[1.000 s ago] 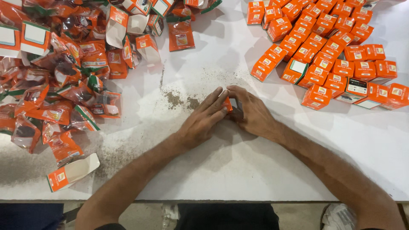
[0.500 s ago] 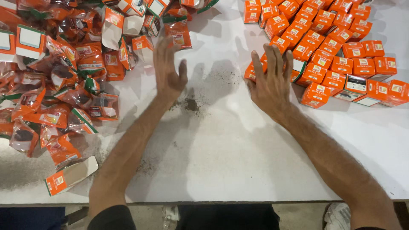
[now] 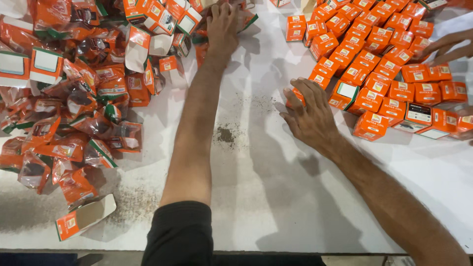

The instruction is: The person folds small orange cardboard boxes at a white table, pressing the flaps closed by hand and placing each finished box onto a growing stack. They repeatedly take flattened or open boxes from a large pile of packaged goods on the left, fold them, and add them to the stack on the right.

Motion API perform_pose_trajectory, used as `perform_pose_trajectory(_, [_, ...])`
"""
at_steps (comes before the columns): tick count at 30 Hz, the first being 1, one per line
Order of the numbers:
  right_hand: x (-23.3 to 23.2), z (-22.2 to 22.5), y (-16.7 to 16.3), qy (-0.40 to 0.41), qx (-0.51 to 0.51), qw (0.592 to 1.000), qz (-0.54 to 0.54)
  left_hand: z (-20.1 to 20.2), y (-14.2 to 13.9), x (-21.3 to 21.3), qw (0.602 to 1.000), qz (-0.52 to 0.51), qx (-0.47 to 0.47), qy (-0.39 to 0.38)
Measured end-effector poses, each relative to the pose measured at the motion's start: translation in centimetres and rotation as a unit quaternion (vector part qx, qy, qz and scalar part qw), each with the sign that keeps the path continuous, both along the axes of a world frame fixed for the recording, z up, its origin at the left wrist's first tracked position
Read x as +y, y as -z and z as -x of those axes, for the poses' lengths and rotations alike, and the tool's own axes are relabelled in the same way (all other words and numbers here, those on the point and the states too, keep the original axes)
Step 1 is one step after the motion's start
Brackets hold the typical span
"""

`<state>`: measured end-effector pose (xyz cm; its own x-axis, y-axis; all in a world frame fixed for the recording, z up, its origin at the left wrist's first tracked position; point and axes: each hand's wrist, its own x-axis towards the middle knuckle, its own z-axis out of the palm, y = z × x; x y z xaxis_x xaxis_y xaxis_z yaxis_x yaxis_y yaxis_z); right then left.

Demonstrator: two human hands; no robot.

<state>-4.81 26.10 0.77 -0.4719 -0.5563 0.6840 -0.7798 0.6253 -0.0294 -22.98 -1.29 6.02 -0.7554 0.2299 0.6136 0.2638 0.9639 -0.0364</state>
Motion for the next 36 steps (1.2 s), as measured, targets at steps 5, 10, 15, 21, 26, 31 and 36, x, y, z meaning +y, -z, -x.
perform_pose_trajectory(5, [0.3, 0.7, 0.1, -0.019, -0.043, 0.997, 0.063, -2.4, 0.7, 3.3, 0.96, -0.229, 0.011, 0.161])
perform_pose_trajectory(10, [-1.1, -0.9, 1.5, -0.106, -0.243, 0.923, 0.278, -14.3, 2.7, 7.5, 0.812, -0.362, -0.189, 0.417])
perform_pose_trajectory(15, [-2.5, -3.9, 2.5, -0.1, -0.295, 0.9, 0.305, -18.0, 2.3, 4.1, 0.888, -0.237, -0.158, 0.36])
perform_pose_trajectory(21, [-3.7, -6.2, 1.1, -0.135, -0.175, 0.971, 0.091, -11.7, 3.7, -3.0, 0.996, -0.022, -0.034, 0.079])
perform_pose_trajectory(26, [-3.3, -5.7, 0.1, -0.115, -0.326, 0.936, 0.066, -11.2, 6.4, -3.2, 0.993, 0.035, -0.112, 0.026])
perform_pose_trajectory(31, [-2.8, -4.8, 0.0, -0.117, -0.413, 0.89, 0.153, -13.3, 5.8, -4.1, 0.978, -0.118, -0.164, 0.049])
perform_pose_trajectory(36, [-3.1, -5.2, -0.8, -0.077, -0.465, 0.874, 0.119, -14.4, 3.3, -5.8, 0.964, -0.029, -0.261, -0.045])
